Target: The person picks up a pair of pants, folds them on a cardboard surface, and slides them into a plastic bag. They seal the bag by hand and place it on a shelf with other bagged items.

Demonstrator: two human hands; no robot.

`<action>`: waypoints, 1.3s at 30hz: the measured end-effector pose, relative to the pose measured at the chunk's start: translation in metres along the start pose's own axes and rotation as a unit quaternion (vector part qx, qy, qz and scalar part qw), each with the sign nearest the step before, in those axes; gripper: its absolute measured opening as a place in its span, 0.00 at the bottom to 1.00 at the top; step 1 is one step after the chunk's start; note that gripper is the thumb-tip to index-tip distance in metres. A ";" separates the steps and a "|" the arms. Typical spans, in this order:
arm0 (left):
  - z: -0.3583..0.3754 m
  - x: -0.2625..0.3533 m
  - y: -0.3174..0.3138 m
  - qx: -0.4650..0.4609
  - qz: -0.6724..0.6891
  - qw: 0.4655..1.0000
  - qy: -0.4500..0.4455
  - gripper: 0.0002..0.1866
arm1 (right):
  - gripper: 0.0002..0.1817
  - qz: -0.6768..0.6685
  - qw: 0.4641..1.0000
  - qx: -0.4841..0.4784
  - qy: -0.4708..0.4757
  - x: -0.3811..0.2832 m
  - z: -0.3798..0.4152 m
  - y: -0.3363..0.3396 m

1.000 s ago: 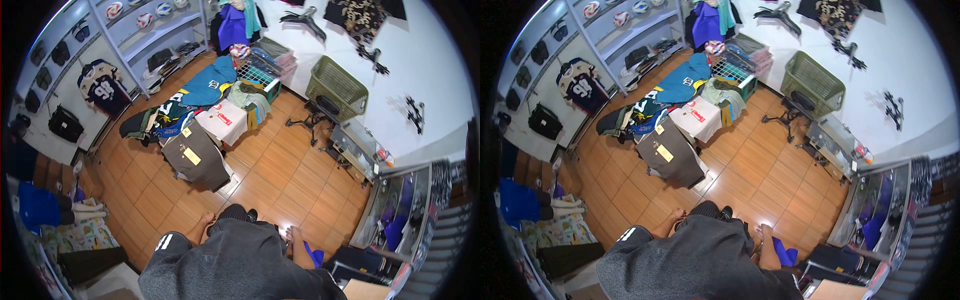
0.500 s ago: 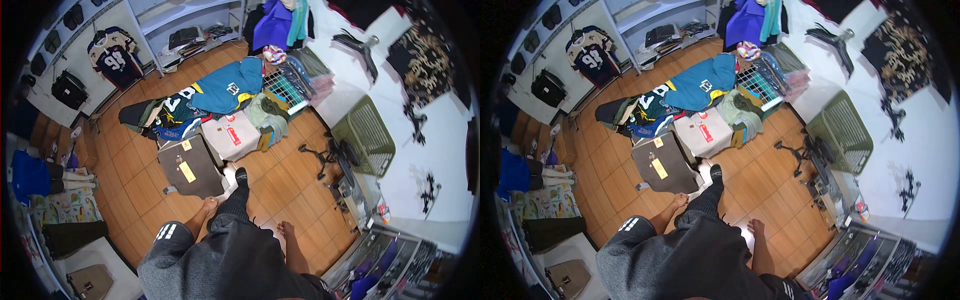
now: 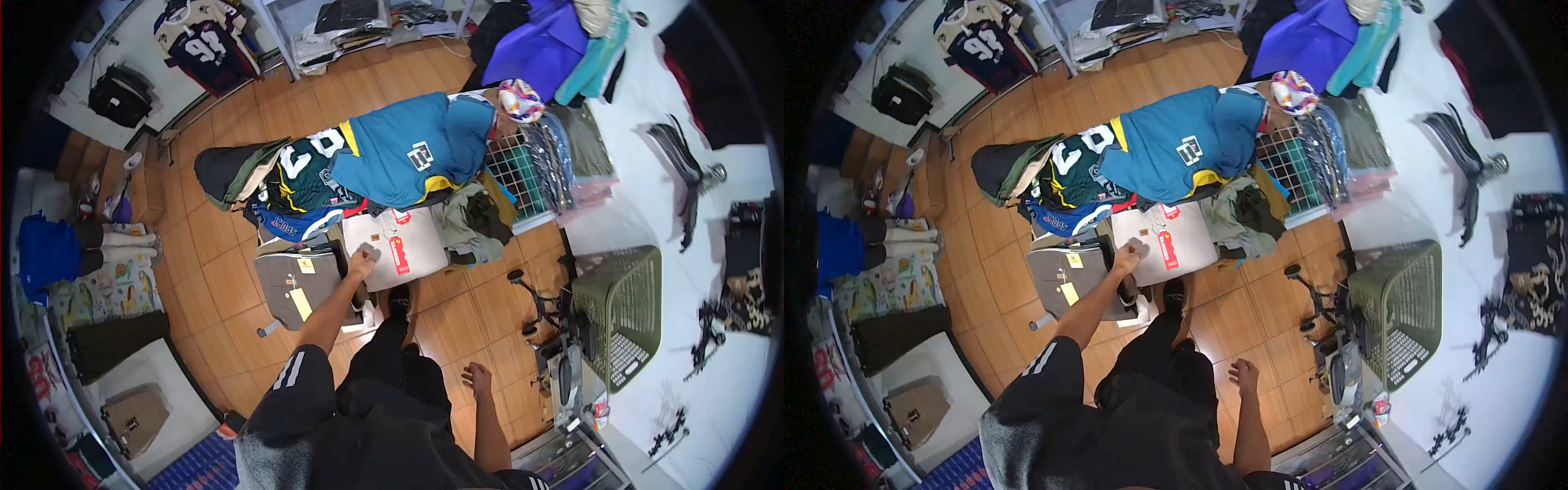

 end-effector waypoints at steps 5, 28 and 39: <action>-0.049 0.012 0.025 0.116 -0.114 0.987 -0.005 0.29 | 0.21 0.050 0.998 -0.012 0.046 -0.115 -0.023 -0.034; 0.007 0.038 0.022 0.206 0.066 0.976 0.032 0.14 | 0.19 0.115 0.992 -0.041 -0.025 -0.096 -0.019 -0.004; 0.217 0.125 -0.036 0.265 0.206 0.933 -0.132 0.11 | 0.13 0.079 0.971 -0.174 0.144 -0.100 -0.083 0.053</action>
Point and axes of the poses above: each hand's wrist, its own z-axis away from the middle knuckle, its own y-axis out of the back of the hand, x = y × z, the point moved 6 cm from there along -z, towards the middle knuckle, and after that the axes turned 1 degree about y, right-handed, at the moved point
